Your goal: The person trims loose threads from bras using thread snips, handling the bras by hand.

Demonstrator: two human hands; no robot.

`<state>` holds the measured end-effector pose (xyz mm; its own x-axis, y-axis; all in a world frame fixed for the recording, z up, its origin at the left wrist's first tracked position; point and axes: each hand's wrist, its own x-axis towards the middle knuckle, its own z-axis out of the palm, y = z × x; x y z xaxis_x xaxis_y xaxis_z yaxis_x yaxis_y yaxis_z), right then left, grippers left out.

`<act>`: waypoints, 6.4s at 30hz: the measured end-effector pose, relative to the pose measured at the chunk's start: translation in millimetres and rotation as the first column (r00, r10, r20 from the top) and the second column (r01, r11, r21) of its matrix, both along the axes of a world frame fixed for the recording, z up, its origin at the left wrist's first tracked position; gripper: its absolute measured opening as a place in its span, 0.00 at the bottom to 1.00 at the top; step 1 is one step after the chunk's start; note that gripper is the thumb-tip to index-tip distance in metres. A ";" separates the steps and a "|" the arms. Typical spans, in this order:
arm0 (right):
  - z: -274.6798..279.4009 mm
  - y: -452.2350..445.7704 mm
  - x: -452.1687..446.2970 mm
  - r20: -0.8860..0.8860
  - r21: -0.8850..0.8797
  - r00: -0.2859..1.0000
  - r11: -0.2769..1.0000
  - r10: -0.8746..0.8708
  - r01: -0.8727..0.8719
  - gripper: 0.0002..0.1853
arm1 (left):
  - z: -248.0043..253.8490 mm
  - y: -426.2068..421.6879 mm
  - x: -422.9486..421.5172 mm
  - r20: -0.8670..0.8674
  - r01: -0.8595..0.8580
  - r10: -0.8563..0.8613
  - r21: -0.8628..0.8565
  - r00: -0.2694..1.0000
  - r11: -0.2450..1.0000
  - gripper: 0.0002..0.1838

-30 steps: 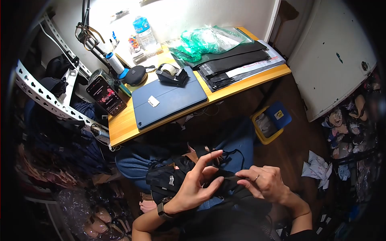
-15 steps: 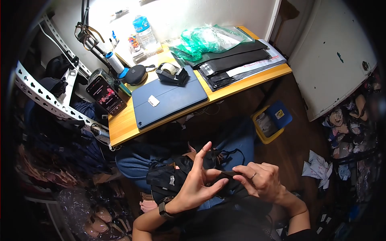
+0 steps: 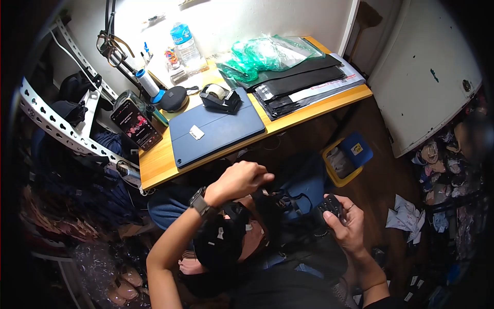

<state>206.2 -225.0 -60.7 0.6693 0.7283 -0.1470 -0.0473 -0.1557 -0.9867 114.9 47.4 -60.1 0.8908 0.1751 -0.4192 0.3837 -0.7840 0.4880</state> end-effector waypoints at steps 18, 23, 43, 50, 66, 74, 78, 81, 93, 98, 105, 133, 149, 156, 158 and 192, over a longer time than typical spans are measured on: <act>12.3 7.0 6.5 0.584 -0.127 0.812 0.986 -0.011 0.105 0.24 | 8.1 -25.9 -45.8 0.148 -0.129 0.271 -0.606 0.951 0.785 0.21; 44.3 11.9 -10.0 0.809 -0.145 0.557 0.982 0.188 -0.122 0.22 | 35.4 -92.1 -62.8 0.100 -0.177 0.711 -0.936 0.696 0.305 0.24; 38.3 16.0 -22.8 0.121 0.155 0.975 0.966 0.188 -0.205 0.19 | 11.6 -117.4 -74.8 0.278 -0.153 0.739 -0.876 0.614 0.457 0.20; 28.3 27.5 -15.7 0.918 -0.082 0.341 0.939 0.202 -0.335 0.16 | 22.2 -128.8 -71.2 0.283 -0.228 0.786 -0.854 0.550 0.467 0.12; 26.5 34.0 -15.8 0.919 -0.108 0.321 0.930 0.228 -0.350 0.10 | 13.2 -134.0 -62.8 0.278 -0.215 0.852 -0.890 0.444 0.402 0.11; 25.0 33.8 -11.8 0.493 -0.039 0.783 0.909 0.379 -0.415 0.07 | 6.0 -121.2 -74.8 0.381 -0.227 0.697 -0.758 0.608 0.612 0.11; 41.1 33.7 -2.4 -0.108 0.014 0.887 0.893 0.448 -0.449 0.07 | 6.3 -118.4 -73.8 0.517 -0.177 0.534 -0.586 0.669 0.790 0.16; 41.2 36.1 -3.3 -0.258 0.032 0.856 0.889 0.449 -0.457 0.08 | 8.2 -121.0 -68.6 0.729 -0.133 0.319 -0.303 0.606 0.944 0.19; 32.4 9.5 -7.4 0.859 -0.271 0.361 0.920 0.364 -0.283 0.18 | 9.7 -118.1 -68.5 0.332 -0.207 0.647 -0.764 0.686 0.611 0.23; 26.9 11.7 -5.6 0.867 -0.310 0.288 0.893 0.406 -0.326 0.16 | 11.2 -119.4 -65.7 0.542 -0.108 0.484 -0.582 0.687 0.806 0.22; 27.3 12.3 -0.1 0.856 -0.303 0.305 0.884 0.417 -0.357 0.14 | 14.6 -115.1 -62.4 0.589 -0.069 0.453 -0.557 0.670 0.827 0.23; 18.0 18.6 -5.8 0.858 -0.146 0.437 0.943 0.271 -0.300 0.13 | 15.4 -110.8 -65.6 0.233 -0.156 0.696 -0.881 0.680 0.447 0.32; 4.9 2.1 -1.6 -0.251 0.159 0.966 0.982 -0.061 0.103 0.17 | -103.9 20.4 -41.0 0.050 0.093 -0.087 -0.143 0.995 0.985 0.11; 8.7 0.4 -3.3 -0.266 0.127 0.963 0.990 -0.032 0.068 0.18 | -95.5 18.3 -42.6 -0.015 0.152 -0.153 -0.012 0.988 0.988 0.18; 5.1 -0.1 -4.6 -0.221 0.119 0.975 0.992 -0.024 0.051 0.18 | -107.8 22.2 -46.3 0.128 0.241 -0.225 -0.122 0.966 0.963 0.17; 42.7 14.5 -10.9 0.811 -0.121 0.518 0.945 0.271 -0.304 0.21 | 29.9 -125.0 -67.7 0.229 -0.064 0.717 -0.932 0.658 0.356 0.22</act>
<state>195.3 -210.5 -18.0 0.2426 0.8966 0.3704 0.8116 0.0217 -0.5838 47.2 -77.6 -30.2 0.8896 0.4503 -0.0767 -0.0637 0.2886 0.9553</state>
